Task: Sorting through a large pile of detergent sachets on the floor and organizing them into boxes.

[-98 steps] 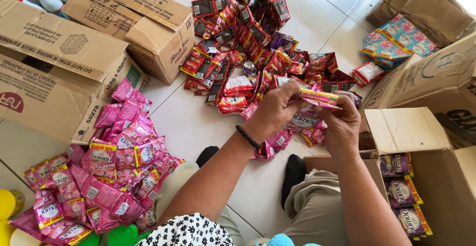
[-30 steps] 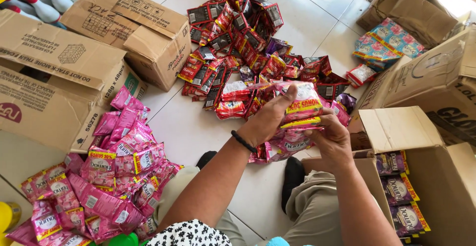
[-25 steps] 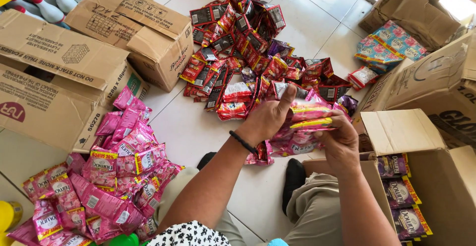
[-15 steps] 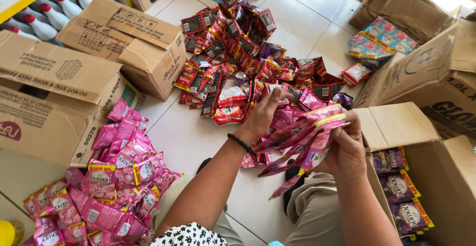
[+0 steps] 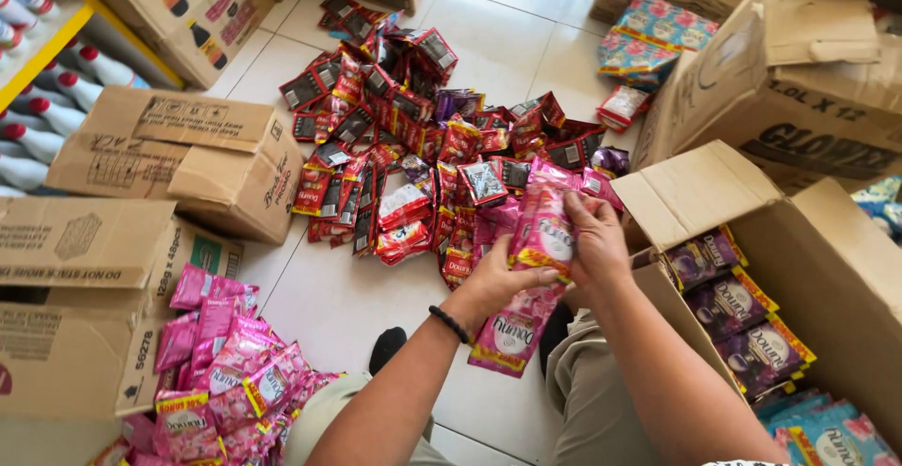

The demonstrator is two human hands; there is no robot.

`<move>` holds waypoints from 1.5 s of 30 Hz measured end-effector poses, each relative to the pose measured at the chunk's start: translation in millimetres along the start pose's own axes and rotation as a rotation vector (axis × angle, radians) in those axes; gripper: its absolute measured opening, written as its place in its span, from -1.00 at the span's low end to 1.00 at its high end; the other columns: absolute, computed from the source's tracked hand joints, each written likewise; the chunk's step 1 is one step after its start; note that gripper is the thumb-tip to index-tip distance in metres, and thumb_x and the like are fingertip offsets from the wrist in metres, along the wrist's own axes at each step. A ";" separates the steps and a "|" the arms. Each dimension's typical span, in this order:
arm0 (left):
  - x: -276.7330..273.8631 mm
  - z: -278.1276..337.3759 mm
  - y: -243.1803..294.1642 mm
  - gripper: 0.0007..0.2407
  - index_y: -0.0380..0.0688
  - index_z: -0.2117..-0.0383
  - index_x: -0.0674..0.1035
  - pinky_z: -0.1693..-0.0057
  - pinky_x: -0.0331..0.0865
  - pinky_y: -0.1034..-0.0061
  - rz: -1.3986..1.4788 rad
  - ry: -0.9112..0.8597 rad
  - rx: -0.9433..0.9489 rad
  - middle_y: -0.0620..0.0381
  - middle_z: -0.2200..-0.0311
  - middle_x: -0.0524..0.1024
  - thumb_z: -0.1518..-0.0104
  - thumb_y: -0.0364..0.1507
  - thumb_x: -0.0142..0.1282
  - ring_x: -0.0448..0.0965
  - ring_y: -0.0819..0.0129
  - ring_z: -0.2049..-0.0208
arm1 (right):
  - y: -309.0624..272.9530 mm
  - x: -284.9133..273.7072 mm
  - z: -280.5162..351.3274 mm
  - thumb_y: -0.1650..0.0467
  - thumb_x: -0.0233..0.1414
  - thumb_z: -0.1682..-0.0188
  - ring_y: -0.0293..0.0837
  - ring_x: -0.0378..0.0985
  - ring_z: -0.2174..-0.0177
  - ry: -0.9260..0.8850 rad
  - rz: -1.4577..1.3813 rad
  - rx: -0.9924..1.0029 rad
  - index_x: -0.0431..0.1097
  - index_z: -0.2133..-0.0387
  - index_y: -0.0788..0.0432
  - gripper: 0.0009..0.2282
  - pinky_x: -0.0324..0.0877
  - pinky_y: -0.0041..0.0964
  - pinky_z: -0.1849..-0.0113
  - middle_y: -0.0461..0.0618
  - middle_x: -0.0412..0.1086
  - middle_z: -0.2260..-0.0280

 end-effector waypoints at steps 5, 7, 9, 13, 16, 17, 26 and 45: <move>-21.8 4.8 2.8 -0.56 -0.27 -0.08 0.39 0.10 0.62 0.35 0.315 0.041 -0.051 -0.03 0.14 0.60 -0.05 -0.54 0.25 0.69 0.29 0.24 | -21.4 44.2 26.2 0.28 0.05 -0.10 -0.20 0.56 0.23 -0.035 0.059 0.095 0.29 0.10 0.20 -0.74 0.54 -0.20 0.17 -0.01 0.46 0.19; -29.5 11.0 16.7 -0.59 -0.26 -0.07 0.41 0.12 0.63 0.34 0.400 0.061 -0.065 -0.04 0.16 0.61 -0.06 -0.56 0.22 0.70 0.27 0.26 | -22.2 51.3 34.0 0.22 0.00 -0.12 -0.22 0.54 0.20 -0.060 0.093 0.103 0.27 0.05 0.19 -0.69 0.51 -0.24 0.16 -0.02 0.45 0.16; -32.5 15.2 32.9 -0.64 -0.30 -0.07 0.45 0.10 0.62 0.36 0.577 -0.023 0.030 -0.06 0.14 0.62 -0.14 -0.57 0.21 0.68 0.26 0.25 | -20.4 55.6 39.4 0.15 -0.10 -0.19 -0.22 0.49 0.17 -0.132 0.171 0.022 0.25 -0.01 0.19 -0.64 0.43 -0.32 0.12 -0.01 0.41 0.14; -39.9 22.7 44.5 -0.68 -0.32 -0.06 0.48 0.08 0.63 0.33 0.672 -0.006 0.025 -0.08 0.17 0.62 -0.17 -0.54 0.19 0.69 0.23 0.26 | -15.6 45.7 30.9 0.11 -0.14 -0.22 -0.16 0.46 0.18 -0.181 0.206 -0.037 0.27 -0.05 0.23 -0.58 0.40 -0.25 0.12 0.04 0.38 0.16; -43.8 25.3 56.4 -0.66 -0.31 -0.07 0.48 0.02 0.60 0.32 0.758 -0.045 0.113 -0.04 0.14 0.63 -0.18 -0.50 0.18 0.69 0.24 0.20 | -18.7 62.7 45.5 0.04 -0.17 -0.16 -0.07 0.48 0.18 -0.242 0.221 0.073 0.24 -0.14 0.20 -0.48 0.41 -0.14 0.13 0.09 0.39 0.15; -48.7 24.7 59.1 -0.66 -0.27 -0.07 0.48 -0.03 0.58 0.30 0.827 -0.011 0.160 -0.01 0.13 0.63 -0.16 -0.47 0.17 0.69 0.24 0.16 | -13.3 74.3 58.0 -0.02 -0.21 -0.09 -0.07 0.48 0.11 -0.314 0.219 0.220 0.17 -0.21 0.16 -0.40 0.40 -0.13 0.08 0.07 0.39 0.07; -97.7 18.3 35.9 -0.69 -0.25 -0.04 0.52 -0.10 0.53 0.30 0.928 0.217 0.340 0.01 0.10 0.62 -0.19 -0.44 0.19 0.65 0.25 0.09 | 37.1 88.1 103.8 0.04 0.07 0.10 -0.07 0.26 -0.20 -0.727 0.392 0.435 -0.28 -0.43 0.05 -0.11 0.24 -0.09 -0.15 0.09 0.12 -0.28; -64.9 35.9 49.9 -0.56 -0.23 -0.20 0.43 -0.25 0.35 0.16 0.575 0.186 0.243 0.01 -0.09 0.55 -0.22 -0.32 0.14 0.54 0.14 -0.11 | -28.8 88.8 178.6 0.45 0.31 0.14 -0.15 0.41 -0.13 -0.468 0.298 0.095 -0.08 -0.42 0.25 -0.14 0.33 -0.24 -0.17 0.19 0.35 -0.14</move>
Point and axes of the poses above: each hand's wrist, its own z-axis away from the middle knuckle, its own x-axis out of the palm, y = z × x, the point moved 6 cm from there along -z, towards the middle knuckle
